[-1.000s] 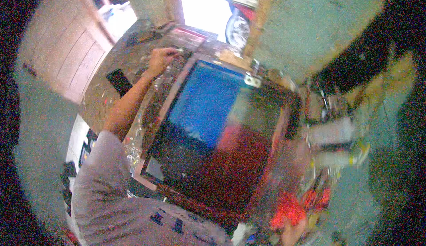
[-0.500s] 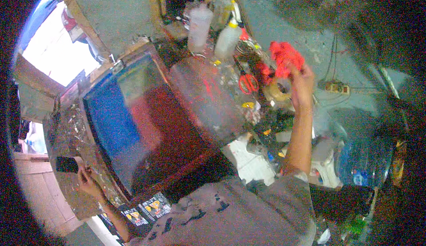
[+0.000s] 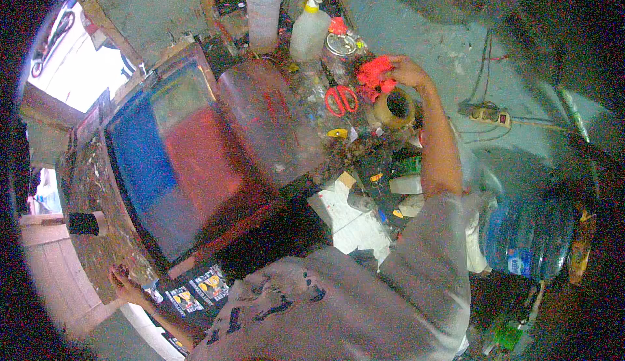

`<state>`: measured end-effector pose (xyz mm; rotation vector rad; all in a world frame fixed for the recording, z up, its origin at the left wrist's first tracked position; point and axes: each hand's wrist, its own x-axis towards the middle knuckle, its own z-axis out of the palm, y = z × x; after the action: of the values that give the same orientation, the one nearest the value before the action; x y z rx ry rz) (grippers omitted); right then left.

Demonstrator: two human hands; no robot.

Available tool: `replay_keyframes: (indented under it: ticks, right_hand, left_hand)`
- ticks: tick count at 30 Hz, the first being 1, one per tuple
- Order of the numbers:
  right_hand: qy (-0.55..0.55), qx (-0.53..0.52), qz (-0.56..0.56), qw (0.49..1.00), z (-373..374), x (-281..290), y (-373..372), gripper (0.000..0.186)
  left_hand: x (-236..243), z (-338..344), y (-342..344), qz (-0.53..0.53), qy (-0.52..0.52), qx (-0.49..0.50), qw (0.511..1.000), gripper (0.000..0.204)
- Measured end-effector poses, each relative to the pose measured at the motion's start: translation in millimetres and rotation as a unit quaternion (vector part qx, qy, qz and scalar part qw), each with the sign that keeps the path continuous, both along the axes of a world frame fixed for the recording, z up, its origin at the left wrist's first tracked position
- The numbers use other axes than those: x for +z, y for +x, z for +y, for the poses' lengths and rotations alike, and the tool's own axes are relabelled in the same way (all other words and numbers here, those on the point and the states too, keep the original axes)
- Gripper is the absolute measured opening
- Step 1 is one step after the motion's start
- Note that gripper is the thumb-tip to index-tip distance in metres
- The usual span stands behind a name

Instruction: The person wipes a screen printing frame with a red cloth, then wipes a small rectangular object with the same cloth. Finally, the person arranges several black t-shirts on the floor.

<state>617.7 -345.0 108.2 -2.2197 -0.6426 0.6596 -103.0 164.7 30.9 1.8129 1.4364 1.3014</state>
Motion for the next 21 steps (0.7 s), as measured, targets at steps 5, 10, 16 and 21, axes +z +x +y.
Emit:
replay_keyframes:
  ticks: [5,10,16,21]
  right_hand:
    - [-0.338,0.210,-0.078,0.914,29.6,-40.5,39.5,0.062]
    - [-0.236,0.198,-0.250,0.918,43.9,-40.4,1.0,0.077]
    - [-0.235,0.237,-0.179,0.926,56.9,-57.2,18.2,0.074]
    - [-0.162,0.224,-0.050,0.960,20.9,-77.5,27.5,0.038]
  left_hand:
    - [19.8,-27.1,-7.3,0.037,0.012,0.056,0.998,0.036]
    - [24.3,-37.0,-26.1,0.001,0.031,0.043,0.999,0.035]
    - [20.3,-47.4,-45.3,-0.012,0.016,0.006,1.000,0.031]
    - [46.8,-70.8,16.4,0.093,0.021,0.011,0.995,0.028]
